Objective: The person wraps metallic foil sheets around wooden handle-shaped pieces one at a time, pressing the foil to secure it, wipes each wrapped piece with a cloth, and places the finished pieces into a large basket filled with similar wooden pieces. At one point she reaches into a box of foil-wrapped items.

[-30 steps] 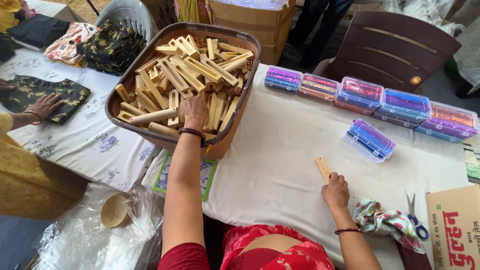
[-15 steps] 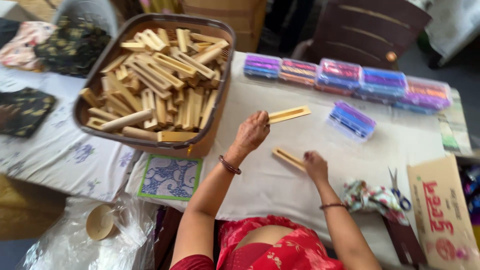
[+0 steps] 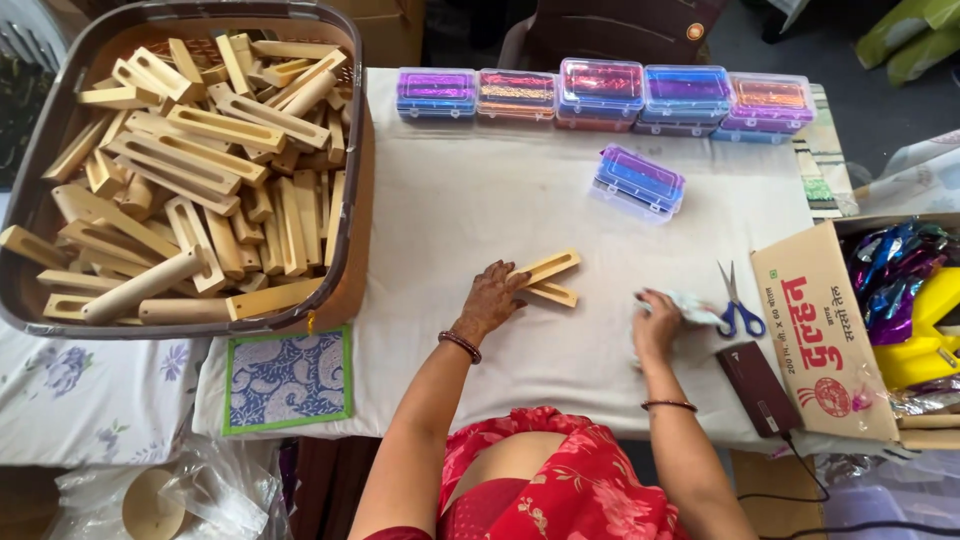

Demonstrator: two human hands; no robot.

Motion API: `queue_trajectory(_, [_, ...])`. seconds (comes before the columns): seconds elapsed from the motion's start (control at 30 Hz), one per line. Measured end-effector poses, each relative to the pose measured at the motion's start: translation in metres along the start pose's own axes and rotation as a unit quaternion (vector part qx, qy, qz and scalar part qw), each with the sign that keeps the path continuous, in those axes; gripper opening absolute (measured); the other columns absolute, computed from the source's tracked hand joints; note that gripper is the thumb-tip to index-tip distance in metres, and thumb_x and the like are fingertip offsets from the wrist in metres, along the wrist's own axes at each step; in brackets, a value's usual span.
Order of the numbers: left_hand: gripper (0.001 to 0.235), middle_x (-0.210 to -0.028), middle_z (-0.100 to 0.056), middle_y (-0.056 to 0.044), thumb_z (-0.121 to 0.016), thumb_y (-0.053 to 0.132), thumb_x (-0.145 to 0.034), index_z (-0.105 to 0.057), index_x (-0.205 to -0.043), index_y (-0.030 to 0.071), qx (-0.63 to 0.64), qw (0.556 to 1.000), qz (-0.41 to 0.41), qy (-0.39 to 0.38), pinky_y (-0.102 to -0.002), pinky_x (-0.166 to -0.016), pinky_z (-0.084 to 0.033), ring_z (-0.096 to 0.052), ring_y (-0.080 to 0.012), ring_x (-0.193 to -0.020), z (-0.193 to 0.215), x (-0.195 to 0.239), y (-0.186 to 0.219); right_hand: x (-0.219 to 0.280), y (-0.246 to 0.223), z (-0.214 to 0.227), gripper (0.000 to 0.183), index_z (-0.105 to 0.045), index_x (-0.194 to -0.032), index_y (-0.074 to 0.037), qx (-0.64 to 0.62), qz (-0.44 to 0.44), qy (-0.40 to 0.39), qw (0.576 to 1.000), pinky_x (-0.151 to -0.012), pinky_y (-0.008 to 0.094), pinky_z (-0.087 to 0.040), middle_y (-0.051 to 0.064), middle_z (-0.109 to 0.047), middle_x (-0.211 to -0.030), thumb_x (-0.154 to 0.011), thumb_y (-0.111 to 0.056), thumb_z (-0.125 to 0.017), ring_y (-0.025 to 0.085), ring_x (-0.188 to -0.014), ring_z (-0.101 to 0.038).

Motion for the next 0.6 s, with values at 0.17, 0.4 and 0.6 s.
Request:
queue_trajectory(0.17, [0.044,-0.131,-0.060,-0.009,-0.066,0.042,-0.096,-0.061,-0.137,0.027,-0.024,0.992,0.054,-0.109,-0.049,-0.105,-0.043,-0.054,-0.0295,-0.125,0.016,0.001,0.015,0.005,-0.180,-0.002,0.025,-0.075,-0.106,-0.002,-0.221,0.125,-0.044,0.966,-0.099,0.034,-0.054,0.011,-0.074,-0.117,-0.084,0.005,-0.066,0.025,-0.111,-0.070])
queue_trajectory(0.4, [0.034,-0.137,-0.062,-0.006,-0.063,0.028,-0.102,-0.067,-0.132,0.014,-0.046,0.998,-0.049,-0.017,-0.041,-0.112,-0.048,-0.060,-0.0261,-0.127,-0.048,0.032,-0.011,0.053,-0.219,-0.083,0.047,-0.056,-0.141,-0.009,0.048,0.306,-0.223,0.924,-0.120,0.053,-0.024,0.010,-0.051,-0.148,-0.098,-0.025,-0.060,0.029,-0.145,-0.037])
queue_trajectory(0.6, [0.051,-0.145,-0.050,-0.010,-0.066,0.034,-0.090,-0.062,-0.136,0.014,0.024,0.999,0.007,-0.031,-0.048,-0.107,-0.039,-0.049,-0.0309,-0.130,0.010,0.038,0.022,-0.014,-0.132,-0.083,0.051,-0.055,-0.142,-0.009,0.114,0.264,-0.157,0.945,-0.111,0.057,-0.025,0.015,-0.051,-0.148,-0.093,-0.023,-0.059,0.036,-0.139,-0.037])
Point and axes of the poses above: each hand's wrist, its own x-axis away from the middle knuckle, its own z-axis out of the back of the hand, y = z × x, the point moved 6 cm from there along -x, towards the middle knuckle
